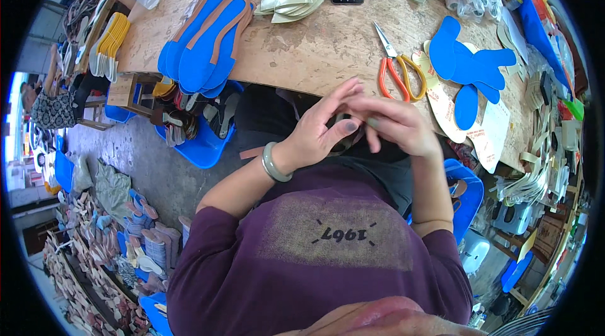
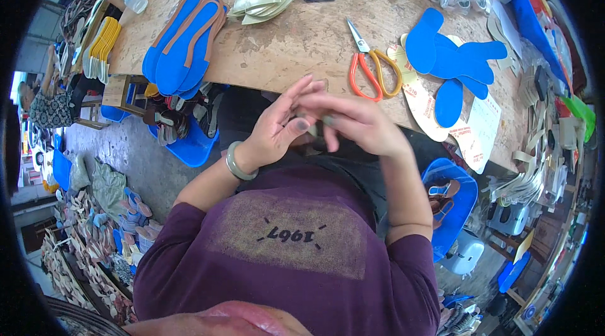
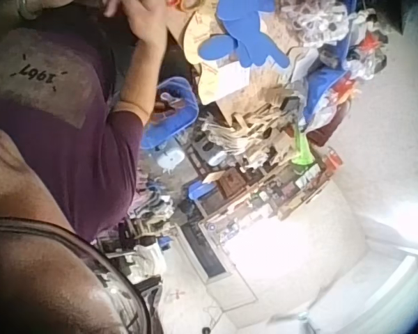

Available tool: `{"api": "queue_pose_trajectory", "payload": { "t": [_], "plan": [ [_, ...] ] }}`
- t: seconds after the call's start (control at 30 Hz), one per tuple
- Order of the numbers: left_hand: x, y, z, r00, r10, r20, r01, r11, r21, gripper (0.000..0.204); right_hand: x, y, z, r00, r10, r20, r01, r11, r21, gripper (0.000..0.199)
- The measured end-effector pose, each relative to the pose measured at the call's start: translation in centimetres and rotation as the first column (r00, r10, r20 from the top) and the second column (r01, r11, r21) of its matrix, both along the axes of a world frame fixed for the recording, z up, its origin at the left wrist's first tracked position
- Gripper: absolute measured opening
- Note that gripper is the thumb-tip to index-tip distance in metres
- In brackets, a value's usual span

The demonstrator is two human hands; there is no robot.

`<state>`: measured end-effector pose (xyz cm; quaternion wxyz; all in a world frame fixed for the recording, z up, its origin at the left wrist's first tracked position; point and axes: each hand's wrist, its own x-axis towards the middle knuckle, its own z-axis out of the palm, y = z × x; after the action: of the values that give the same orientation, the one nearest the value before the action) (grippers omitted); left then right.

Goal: The person assembles blue flip-flops by hand in a workshop. They pick up a blue sole, wrap a brown strap around the edges, and trim the excess strap with scissors. The process is repeated for multiple soles, with finished sandals stacked on the table.

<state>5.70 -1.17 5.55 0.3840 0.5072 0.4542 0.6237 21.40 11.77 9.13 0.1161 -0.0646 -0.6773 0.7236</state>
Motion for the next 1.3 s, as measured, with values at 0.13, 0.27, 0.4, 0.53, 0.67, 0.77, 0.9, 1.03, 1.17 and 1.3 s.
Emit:
{"api": "queue_pose_trajectory", "payload": {
  "t": [0.13, 0.27, 0.4, 0.53, 0.67, 0.77, 0.9, 1.03, 1.17, 1.3],
  "plan": [
    [-0.6, 0.3, 0.8, 0.94, 0.288, -0.184, -0.284, 0.958, 0.047, 0.045, -3.3, -1.0, 0.4, 0.935, -0.336, 0.113, 0.345, 0.935, -0.078, 0.043],
    [-2.0, 1.4, 1.1, 0.793, 0.412, -0.449, -0.353, 0.911, 0.212, 0.028, -4.8, -0.2, -1.8, 0.918, -0.39, 0.071, 0.395, 0.885, -0.245, 0.021],
    [-1.9, 1.1, 1.9, 0.837, 0.354, -0.417, -0.351, 0.932, 0.085, 0.024, -5.5, -0.4, -3.0, 0.942, -0.336, 0.023, 0.305, 0.823, -0.478, 0.017],
    [-2.2, 1.0, 2.0, 0.958, 0.27, -0.1, -0.281, 0.954, -0.109, 0.025, -5.3, -0.7, -1.5, 0.955, -0.294, 0.034, 0.269, 0.814, -0.516, 0.021],
    [-1.8, 1.0, 2.6, 0.966, 0.253, 0.055, -0.242, 0.958, -0.154, 0.026, -5.1, -1.1, -1.7, 0.931, -0.363, 0.039, 0.353, 0.866, -0.354, 0.022],
    [-2.1, 1.1, 3.2, 0.968, 0.235, -0.09, -0.249, 0.944, -0.218, 0.027, -4.8, -1.5, -1.4, 0.928, -0.37, 0.052, 0.373, 0.913, -0.166, 0.021],
    [-2.2, 0.7, 3.3, 0.982, 0.185, 0.047, -0.168, 0.953, -0.253, 0.024, -3.7, -1.6, -1.0, 0.941, -0.321, 0.111, 0.336, 0.927, -0.164, 0.019],
    [-2.1, -0.2, 3.4, 0.925, 0.262, -0.273, -0.318, 0.93, -0.184, 0.023, -2.2, -1.5, -0.7, 0.948, -0.262, 0.178, 0.29, 0.945, -0.153, 0.016],
    [-3.5, -1.0, 3.9, 0.847, 0.447, -0.289, -0.491, 0.865, -0.101, 0.026, 0.1, -0.7, 0.2, 0.93, -0.276, 0.243, 0.286, 0.958, -0.004, 0.016],
    [-7.2, -3.2, 6.6, 0.728, 0.659, -0.189, -0.665, 0.746, 0.036, 0.024, 4.5, 0.4, 1.0, 0.885, -0.415, 0.209, 0.372, 0.902, 0.217, 0.017]
  ]
}}
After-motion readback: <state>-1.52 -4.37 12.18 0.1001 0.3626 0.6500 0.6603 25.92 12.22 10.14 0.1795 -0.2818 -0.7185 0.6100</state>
